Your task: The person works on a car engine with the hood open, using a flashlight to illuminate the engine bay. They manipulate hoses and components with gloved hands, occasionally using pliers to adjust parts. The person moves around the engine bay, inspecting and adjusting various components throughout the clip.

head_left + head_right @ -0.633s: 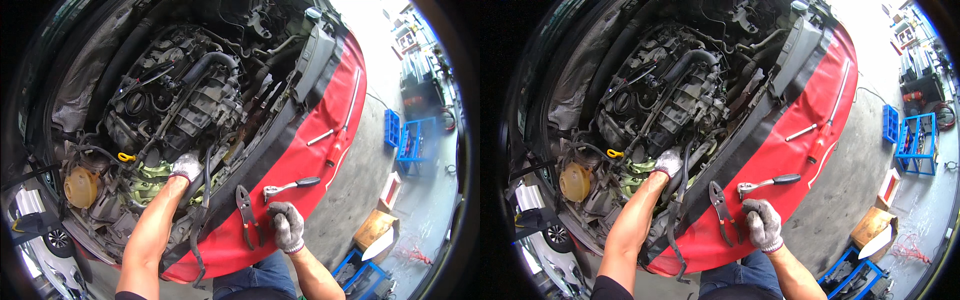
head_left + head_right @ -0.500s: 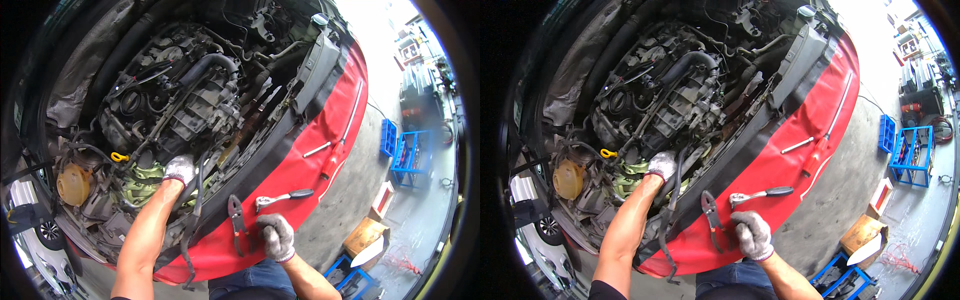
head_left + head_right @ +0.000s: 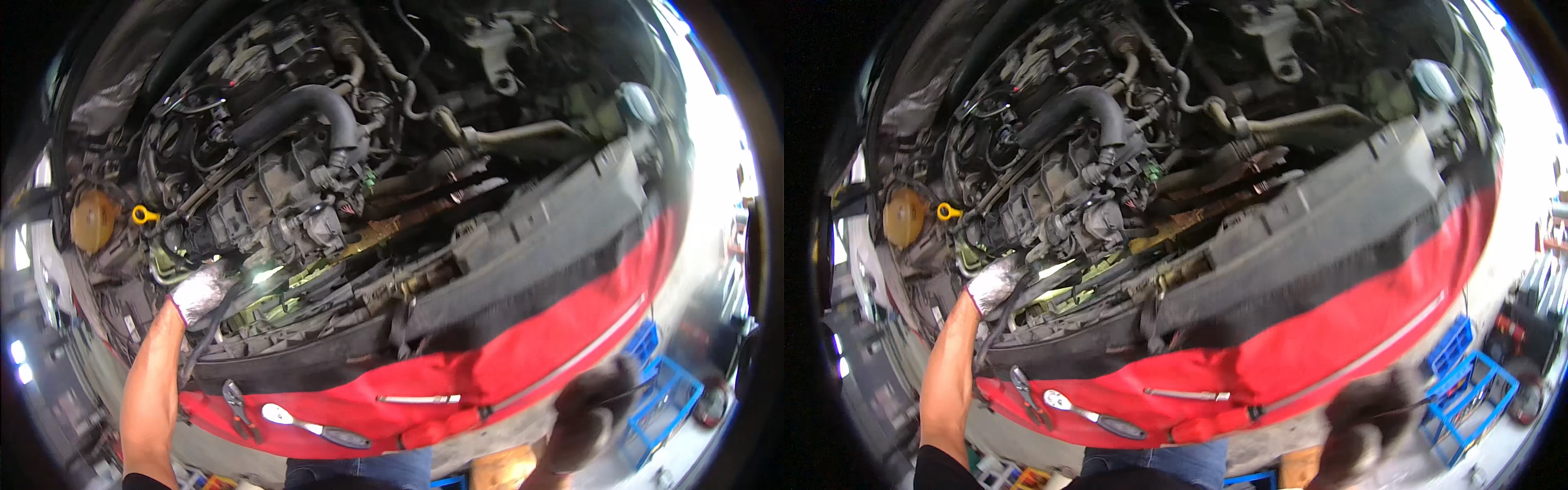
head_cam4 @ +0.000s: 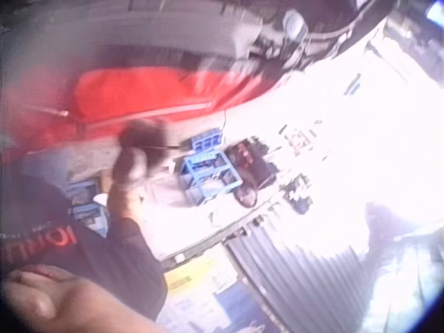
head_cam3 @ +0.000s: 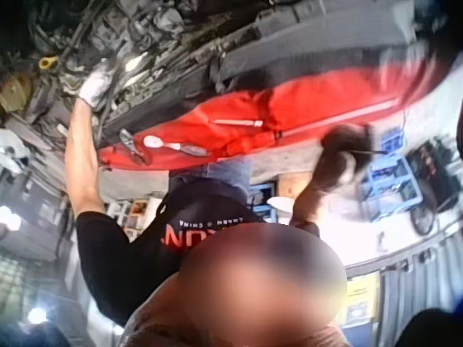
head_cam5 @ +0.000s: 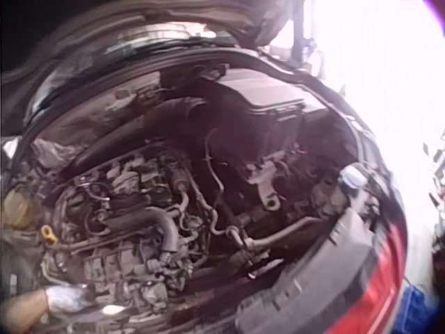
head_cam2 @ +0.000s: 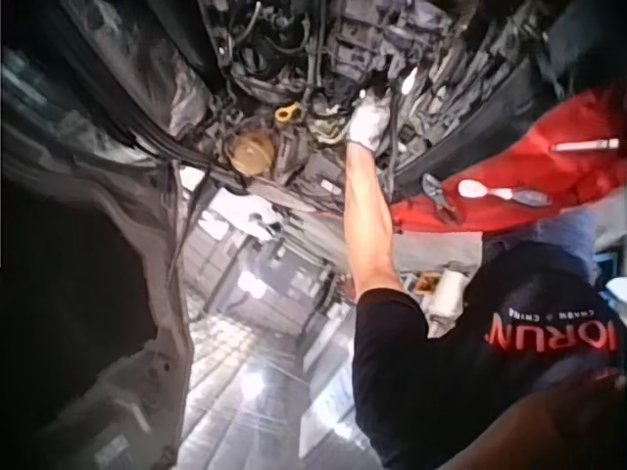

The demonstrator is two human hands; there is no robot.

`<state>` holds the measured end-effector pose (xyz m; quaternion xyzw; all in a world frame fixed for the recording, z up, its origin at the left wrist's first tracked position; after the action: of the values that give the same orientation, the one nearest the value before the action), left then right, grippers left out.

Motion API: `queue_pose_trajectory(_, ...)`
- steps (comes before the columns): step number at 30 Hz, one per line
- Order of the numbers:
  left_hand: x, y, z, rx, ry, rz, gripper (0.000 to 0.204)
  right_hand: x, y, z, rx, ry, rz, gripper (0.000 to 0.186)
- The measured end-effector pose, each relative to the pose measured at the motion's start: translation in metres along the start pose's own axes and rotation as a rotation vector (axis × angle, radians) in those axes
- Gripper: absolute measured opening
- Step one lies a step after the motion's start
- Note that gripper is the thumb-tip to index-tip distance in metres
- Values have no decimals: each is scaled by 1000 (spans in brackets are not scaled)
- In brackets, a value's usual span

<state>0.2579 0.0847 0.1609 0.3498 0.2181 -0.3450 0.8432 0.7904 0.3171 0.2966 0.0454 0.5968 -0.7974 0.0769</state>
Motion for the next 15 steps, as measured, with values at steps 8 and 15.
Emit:
queue_pose_trajectory(8,3,14,-5,-123,-32,-290,28,-38,11,-119,-168,171,222,54)
queue_pose_trajectory(15,21,0,-1,-28,11,-415,40,-52,5,-164,-41,455,713,51)
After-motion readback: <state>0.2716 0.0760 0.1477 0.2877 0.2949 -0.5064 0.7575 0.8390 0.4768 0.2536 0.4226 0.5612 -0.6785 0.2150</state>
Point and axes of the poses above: each hand's wrist, its own z-axis away from the middle knuckle, its own x-axis out of the palm, y = z × x, the point moved 5 cm from there along -z, towards the middle knuckle, and after that the axes turned 12 degrees about x, right-handed, at the moved point
